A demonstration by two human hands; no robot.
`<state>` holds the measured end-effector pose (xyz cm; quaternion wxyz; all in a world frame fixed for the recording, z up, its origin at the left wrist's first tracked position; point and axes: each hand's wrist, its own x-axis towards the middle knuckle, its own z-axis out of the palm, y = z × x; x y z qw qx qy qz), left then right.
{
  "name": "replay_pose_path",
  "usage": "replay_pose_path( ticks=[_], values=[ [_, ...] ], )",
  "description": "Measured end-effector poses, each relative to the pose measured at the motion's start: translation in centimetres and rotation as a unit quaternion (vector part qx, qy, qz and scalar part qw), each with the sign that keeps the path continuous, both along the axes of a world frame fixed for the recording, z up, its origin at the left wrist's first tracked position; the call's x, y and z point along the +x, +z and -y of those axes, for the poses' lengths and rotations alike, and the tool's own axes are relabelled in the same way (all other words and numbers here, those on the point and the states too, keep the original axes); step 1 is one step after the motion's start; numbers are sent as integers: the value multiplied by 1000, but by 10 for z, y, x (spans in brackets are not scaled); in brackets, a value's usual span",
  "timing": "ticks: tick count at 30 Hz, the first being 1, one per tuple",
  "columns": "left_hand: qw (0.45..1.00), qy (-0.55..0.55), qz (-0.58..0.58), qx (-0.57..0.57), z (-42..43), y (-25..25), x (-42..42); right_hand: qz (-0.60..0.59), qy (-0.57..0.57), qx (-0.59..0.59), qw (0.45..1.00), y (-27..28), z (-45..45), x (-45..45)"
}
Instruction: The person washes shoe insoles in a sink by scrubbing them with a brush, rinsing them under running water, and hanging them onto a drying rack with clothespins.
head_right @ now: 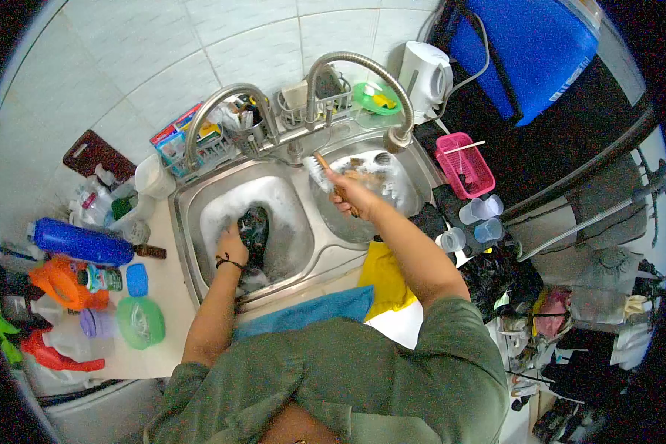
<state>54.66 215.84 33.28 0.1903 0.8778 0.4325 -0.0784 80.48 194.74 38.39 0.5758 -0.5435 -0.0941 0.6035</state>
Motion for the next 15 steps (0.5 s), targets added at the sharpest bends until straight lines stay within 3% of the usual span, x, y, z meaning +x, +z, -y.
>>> replay_pose_path(
  ticks=[2,4,5,6,8,11,12,15],
  values=[
    [992,11,123,4,-4,8,-2,174,-17,-35,984,22,-16,-36],
    [944,44,326,-13,-18,-13,1,196,-9,-8,981,29,-31,-69],
    [921,103,369,65,-26,-43,7,219,-19,20,975,19,-41,-85],
    [867,237,395,-188,-18,-10,9,240,-29,47,969,9,-51,-100],
    [811,221,410,-353,-34,-32,6,285,-13,22,958,-6,-67,-120],
    [942,53,323,-74,-18,-34,5,305,6,-24,952,-21,-78,-134],
    [980,53,189,22,-11,-44,5,302,10,-39,952,-28,-82,-137],
    [993,56,43,-93,6,-61,8,381,-78,-39,920,-121,-97,-129]
  ],
)
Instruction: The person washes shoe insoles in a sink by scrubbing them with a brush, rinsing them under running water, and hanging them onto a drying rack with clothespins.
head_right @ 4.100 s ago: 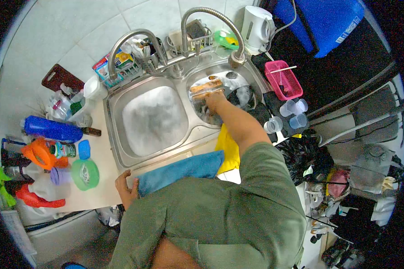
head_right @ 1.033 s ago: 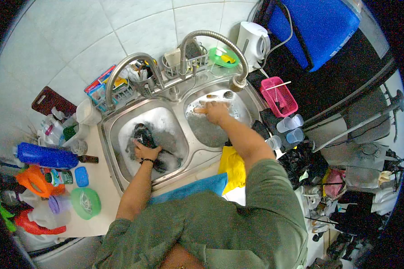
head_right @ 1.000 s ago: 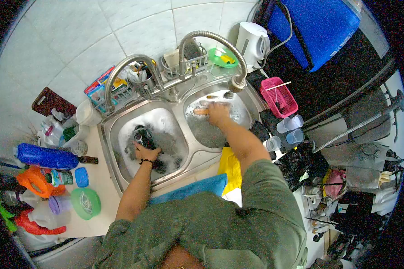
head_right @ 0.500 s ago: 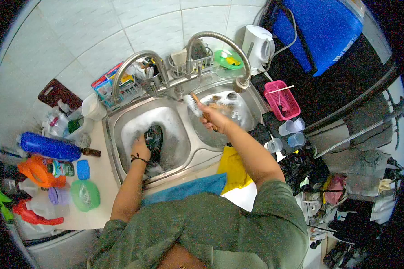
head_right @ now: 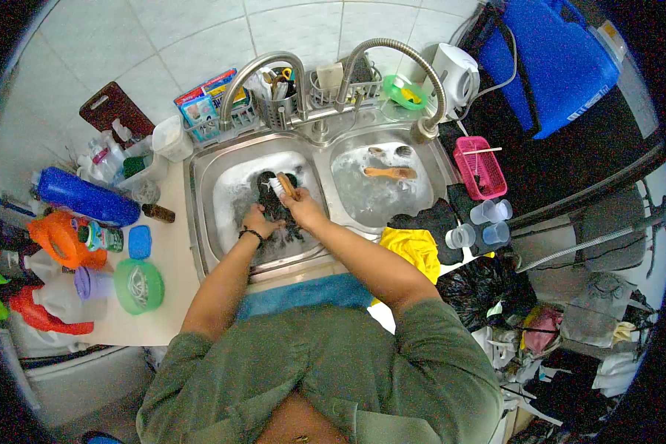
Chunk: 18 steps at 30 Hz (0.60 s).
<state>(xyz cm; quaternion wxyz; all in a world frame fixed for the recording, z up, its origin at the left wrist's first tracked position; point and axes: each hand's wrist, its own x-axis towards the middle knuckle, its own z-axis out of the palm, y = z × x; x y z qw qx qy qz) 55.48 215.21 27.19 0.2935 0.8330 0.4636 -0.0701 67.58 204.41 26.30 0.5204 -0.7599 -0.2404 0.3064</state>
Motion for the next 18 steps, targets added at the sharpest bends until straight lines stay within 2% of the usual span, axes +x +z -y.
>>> replay_pose_path(
  ticks=[3,5,6,7,8,9,11,13,14,15,18],
  values=[
    [997,50,-50,-21,11,-22,9,-121,-19,-111,986,27,11,-1],
    [997,65,4,-46,14,-19,6,-160,-30,-140,977,31,12,-2],
    [996,60,28,-58,9,-16,5,-113,-47,-84,989,33,9,-5],
    [995,54,52,-69,2,-13,3,-125,-40,-65,989,36,9,-3],
    [941,126,126,-289,-9,-10,1,-139,-34,-48,989,39,14,-1],
    [888,176,213,-367,-12,-10,-2,-152,-27,-32,987,47,19,1],
    [734,265,374,-500,-15,-10,-8,40,36,-55,997,17,20,10],
    [658,248,439,-559,-18,-10,-8,211,63,-32,975,31,30,-1],
    [616,238,470,-586,-20,-10,-6,141,119,-89,979,86,37,-15],
    [572,226,500,-609,-20,-9,-5,201,148,-84,965,91,40,-23],
    [413,199,566,-686,5,76,-4,361,215,-78,904,95,44,-43]
  ],
)
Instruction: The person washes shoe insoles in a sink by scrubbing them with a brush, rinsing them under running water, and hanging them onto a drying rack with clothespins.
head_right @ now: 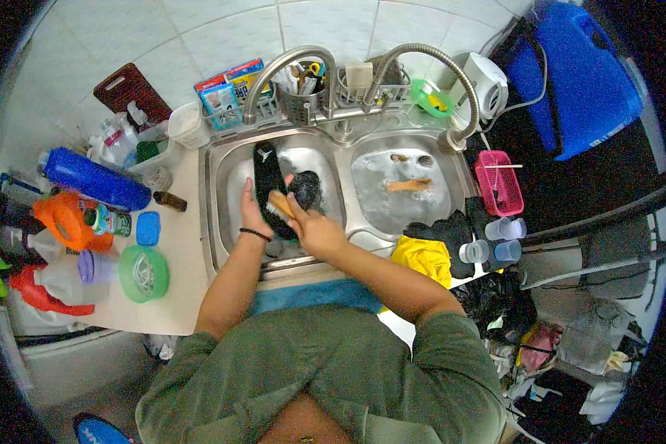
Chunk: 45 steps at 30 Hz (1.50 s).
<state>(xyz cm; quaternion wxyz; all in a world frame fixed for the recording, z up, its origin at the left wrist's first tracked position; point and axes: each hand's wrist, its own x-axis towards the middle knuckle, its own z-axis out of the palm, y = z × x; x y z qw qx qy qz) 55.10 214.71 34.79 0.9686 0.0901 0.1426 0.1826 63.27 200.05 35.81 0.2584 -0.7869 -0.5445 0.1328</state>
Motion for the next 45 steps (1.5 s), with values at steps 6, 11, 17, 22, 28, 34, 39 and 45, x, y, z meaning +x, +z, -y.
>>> replay_pose_path(
  ticks=[6,11,17,22,28,34,39,45],
  values=[
    [998,58,-39,2,11,-21,34,-46,-79,-19,996,12,-46,13],
    [998,61,-31,19,-30,-32,14,-56,-10,-45,997,21,-17,0],
    [993,54,-106,2,7,-14,38,-64,-97,-28,993,20,-37,8],
    [980,31,-198,2,-44,-21,0,-121,21,-85,989,56,-19,13],
    [870,34,-483,91,-27,-36,-11,-47,28,167,984,100,-136,-5],
    [829,-74,-504,231,-18,-48,-28,177,8,27,984,158,-260,-21],
    [959,0,-233,161,-21,-70,-47,278,92,-95,951,139,-327,-26],
    [999,3,-28,-31,-35,-45,-60,269,89,-95,954,143,-330,-25]
  ],
)
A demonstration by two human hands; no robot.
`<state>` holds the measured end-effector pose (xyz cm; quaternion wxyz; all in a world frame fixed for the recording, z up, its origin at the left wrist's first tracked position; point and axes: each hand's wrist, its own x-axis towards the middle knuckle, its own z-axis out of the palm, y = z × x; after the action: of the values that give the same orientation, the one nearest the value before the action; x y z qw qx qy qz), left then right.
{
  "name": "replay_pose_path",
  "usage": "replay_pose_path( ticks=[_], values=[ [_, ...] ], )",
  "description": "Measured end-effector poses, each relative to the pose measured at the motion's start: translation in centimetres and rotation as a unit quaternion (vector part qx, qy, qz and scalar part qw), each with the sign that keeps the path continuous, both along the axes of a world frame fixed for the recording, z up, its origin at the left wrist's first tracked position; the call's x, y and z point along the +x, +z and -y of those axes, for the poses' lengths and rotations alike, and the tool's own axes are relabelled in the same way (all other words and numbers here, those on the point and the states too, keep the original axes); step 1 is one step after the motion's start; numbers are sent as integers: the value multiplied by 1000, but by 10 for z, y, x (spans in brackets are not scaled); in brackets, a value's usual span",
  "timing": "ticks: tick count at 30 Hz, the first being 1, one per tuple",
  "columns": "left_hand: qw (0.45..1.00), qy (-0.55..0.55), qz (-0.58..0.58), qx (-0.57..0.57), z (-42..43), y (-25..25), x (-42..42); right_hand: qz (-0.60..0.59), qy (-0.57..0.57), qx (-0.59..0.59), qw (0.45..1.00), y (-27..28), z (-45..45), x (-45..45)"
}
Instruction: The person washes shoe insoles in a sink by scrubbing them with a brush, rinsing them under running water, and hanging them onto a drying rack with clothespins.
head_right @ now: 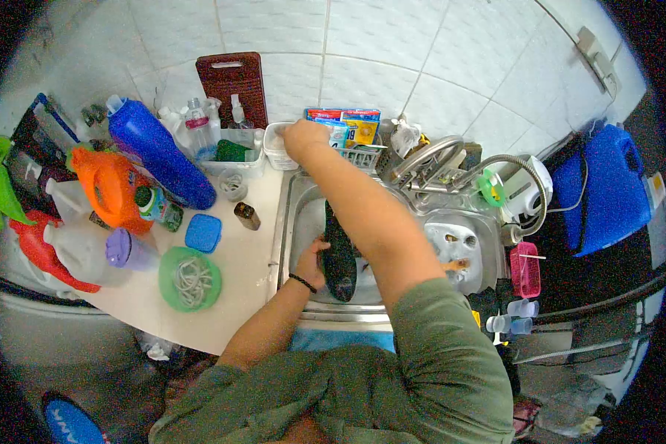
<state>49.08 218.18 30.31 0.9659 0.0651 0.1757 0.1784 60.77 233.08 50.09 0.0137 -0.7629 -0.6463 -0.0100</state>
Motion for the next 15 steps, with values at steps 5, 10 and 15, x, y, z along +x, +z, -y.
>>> replay_pose_path(
  ticks=[5,10,15],
  values=[
    [999,-31,-32,11,-7,17,9,-202,-25,172,964,0,68,0],
    [998,19,58,-18,-5,25,17,-384,-14,250,889,-39,197,9],
    [989,36,145,15,12,52,32,-245,-128,65,959,-73,315,1]
  ],
)
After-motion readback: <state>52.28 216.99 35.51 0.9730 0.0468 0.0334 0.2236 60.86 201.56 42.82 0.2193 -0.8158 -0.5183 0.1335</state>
